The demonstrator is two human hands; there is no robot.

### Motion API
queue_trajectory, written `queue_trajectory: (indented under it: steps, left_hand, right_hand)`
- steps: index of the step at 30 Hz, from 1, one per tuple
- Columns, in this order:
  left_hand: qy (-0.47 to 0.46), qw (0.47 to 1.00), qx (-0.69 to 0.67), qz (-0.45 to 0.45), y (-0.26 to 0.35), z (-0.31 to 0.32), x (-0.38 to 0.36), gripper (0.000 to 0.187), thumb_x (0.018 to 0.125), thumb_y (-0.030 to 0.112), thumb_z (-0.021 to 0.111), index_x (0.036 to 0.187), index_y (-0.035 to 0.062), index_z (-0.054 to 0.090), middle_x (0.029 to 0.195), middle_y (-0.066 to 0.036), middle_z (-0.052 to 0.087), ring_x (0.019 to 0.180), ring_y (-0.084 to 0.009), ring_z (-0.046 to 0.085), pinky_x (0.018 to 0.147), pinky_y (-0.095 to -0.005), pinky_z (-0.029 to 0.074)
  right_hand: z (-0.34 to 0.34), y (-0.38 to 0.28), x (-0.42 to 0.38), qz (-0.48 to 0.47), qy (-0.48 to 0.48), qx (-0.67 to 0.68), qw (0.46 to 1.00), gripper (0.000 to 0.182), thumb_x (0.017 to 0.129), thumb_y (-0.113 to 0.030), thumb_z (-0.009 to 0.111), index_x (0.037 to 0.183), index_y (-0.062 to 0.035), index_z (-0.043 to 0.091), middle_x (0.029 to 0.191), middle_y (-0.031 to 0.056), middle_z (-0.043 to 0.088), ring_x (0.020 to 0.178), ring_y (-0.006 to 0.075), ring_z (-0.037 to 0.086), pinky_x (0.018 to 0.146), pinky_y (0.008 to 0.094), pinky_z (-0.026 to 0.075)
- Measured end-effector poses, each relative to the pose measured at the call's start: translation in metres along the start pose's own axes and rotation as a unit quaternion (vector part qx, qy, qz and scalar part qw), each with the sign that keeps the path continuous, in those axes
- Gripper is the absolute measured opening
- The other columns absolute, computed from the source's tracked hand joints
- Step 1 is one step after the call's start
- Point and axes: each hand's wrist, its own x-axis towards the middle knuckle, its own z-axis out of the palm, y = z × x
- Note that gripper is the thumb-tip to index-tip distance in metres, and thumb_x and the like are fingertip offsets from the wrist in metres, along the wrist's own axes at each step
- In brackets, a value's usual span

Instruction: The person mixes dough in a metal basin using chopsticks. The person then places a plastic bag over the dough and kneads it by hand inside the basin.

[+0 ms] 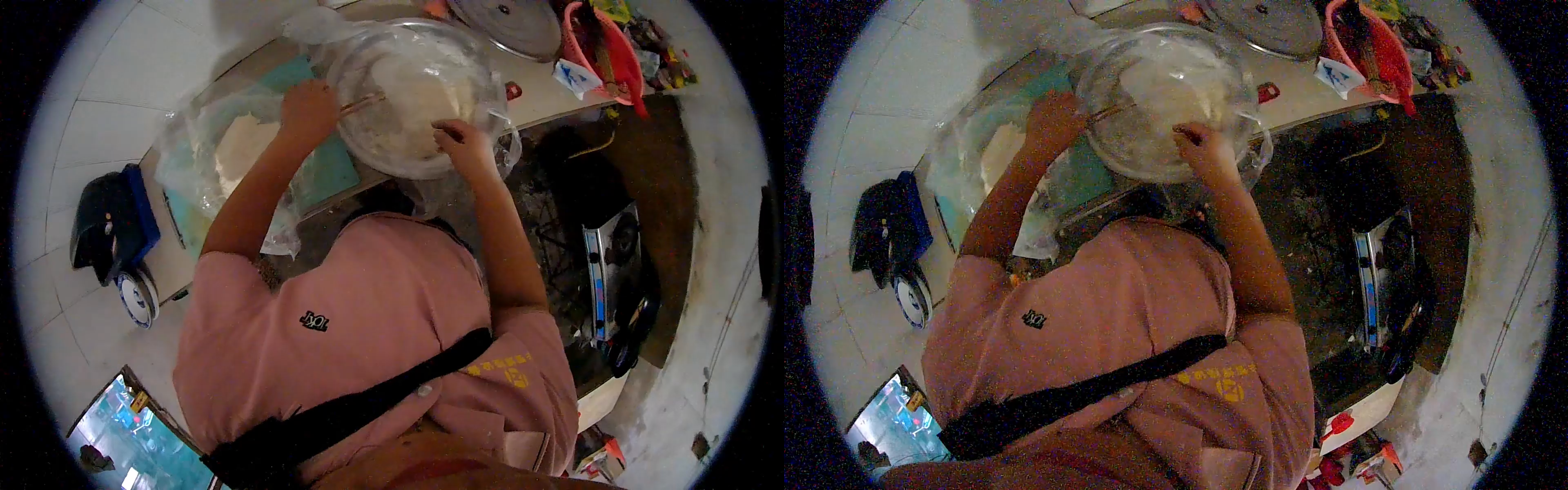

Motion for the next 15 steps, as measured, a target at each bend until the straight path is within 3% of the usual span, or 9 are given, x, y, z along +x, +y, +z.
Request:
queue_trajectory:
  steps: [3, 5, 7, 9, 12, 15]
  left_hand:
    - [0.080, 0.976, -0.200, -0.035, 0.002, -0.023, -0.005, 0.018, 0.071, 0.016, 0.055, 0.083, 0.0064, 0.062, 0.102, -0.017, 0.054, 0.092, -0.0304, 0.054, 0.078, -0.0401, 0.043]
    - [0.112, 0.959, -0.259, -0.040, 0.010, -0.032, -0.011, 0.026, 0.072, 0.021, 0.055, 0.093, 0.0064, 0.060, 0.113, -0.018, 0.048, 0.101, -0.0328, 0.048, 0.085, -0.0417, 0.039]
    - [0.168, 0.937, -0.305, -0.012, 0.018, -0.032, -0.007, 0.034, 0.075, 0.026, 0.055, 0.103, 0.0073, 0.056, 0.120, -0.019, 0.043, 0.108, -0.0337, 0.044, 0.090, -0.0419, 0.036]
    - [0.248, 0.907, -0.336, 0.045, 0.033, -0.034, 0.000, 0.042, 0.078, 0.032, 0.053, 0.113, 0.0093, 0.052, 0.124, -0.020, 0.040, 0.112, -0.0331, 0.041, 0.092, -0.0406, 0.034]
    - [0.340, 0.826, -0.426, 0.144, 0.073, -0.070, 0.000, 0.046, 0.079, 0.033, 0.051, 0.115, 0.0049, 0.048, 0.123, -0.018, 0.040, 0.114, -0.0353, 0.037, 0.098, -0.0411, 0.026]
    - [0.295, 0.843, -0.322, 0.315, 0.123, -0.059, -0.008, 0.049, 0.081, 0.034, 0.048, 0.117, 0.0007, 0.044, 0.122, -0.020, 0.041, 0.114, -0.0348, 0.037, 0.097, -0.0406, 0.028]
  right_hand:
    - [-0.024, 0.001, -0.007, 0.021, 0.012, 0.065, 0.998, 0.024, 0.081, -0.014, 0.053, 0.102, -0.0047, 0.058, 0.094, 0.0098, 0.061, 0.091, 0.0178, 0.057, 0.076, 0.0267, 0.045]
    - [-0.032, -0.007, -0.015, -0.046, -0.022, 0.326, 0.944, 0.032, 0.082, -0.021, 0.052, 0.109, -0.0034, 0.053, 0.105, 0.0102, 0.056, 0.100, 0.0196, 0.052, 0.083, 0.0305, 0.042]
    - [-0.039, -0.021, -0.025, -0.065, -0.079, 0.552, 0.828, 0.039, 0.084, -0.026, 0.048, 0.116, -0.0032, 0.046, 0.116, 0.0104, 0.049, 0.108, 0.0212, 0.047, 0.090, 0.0341, 0.037]
    - [-0.046, -0.035, -0.031, -0.034, -0.162, 0.730, 0.663, 0.045, 0.087, -0.029, 0.041, 0.124, -0.0039, 0.036, 0.126, 0.0104, 0.040, 0.113, 0.0224, 0.041, 0.096, 0.0376, 0.031]
    - [-0.035, -0.039, -0.026, -0.016, -0.168, 0.738, 0.653, 0.052, 0.087, -0.040, 0.036, 0.125, -0.0043, 0.035, 0.121, 0.0101, 0.044, 0.112, 0.0252, 0.042, 0.098, 0.0417, 0.026]
    - [-0.002, -0.025, -0.002, -0.031, -0.052, 0.592, 0.804, 0.052, 0.087, -0.041, 0.037, 0.124, -0.0043, 0.037, 0.114, 0.0095, 0.048, 0.110, 0.0278, 0.042, 0.098, 0.0457, 0.022]
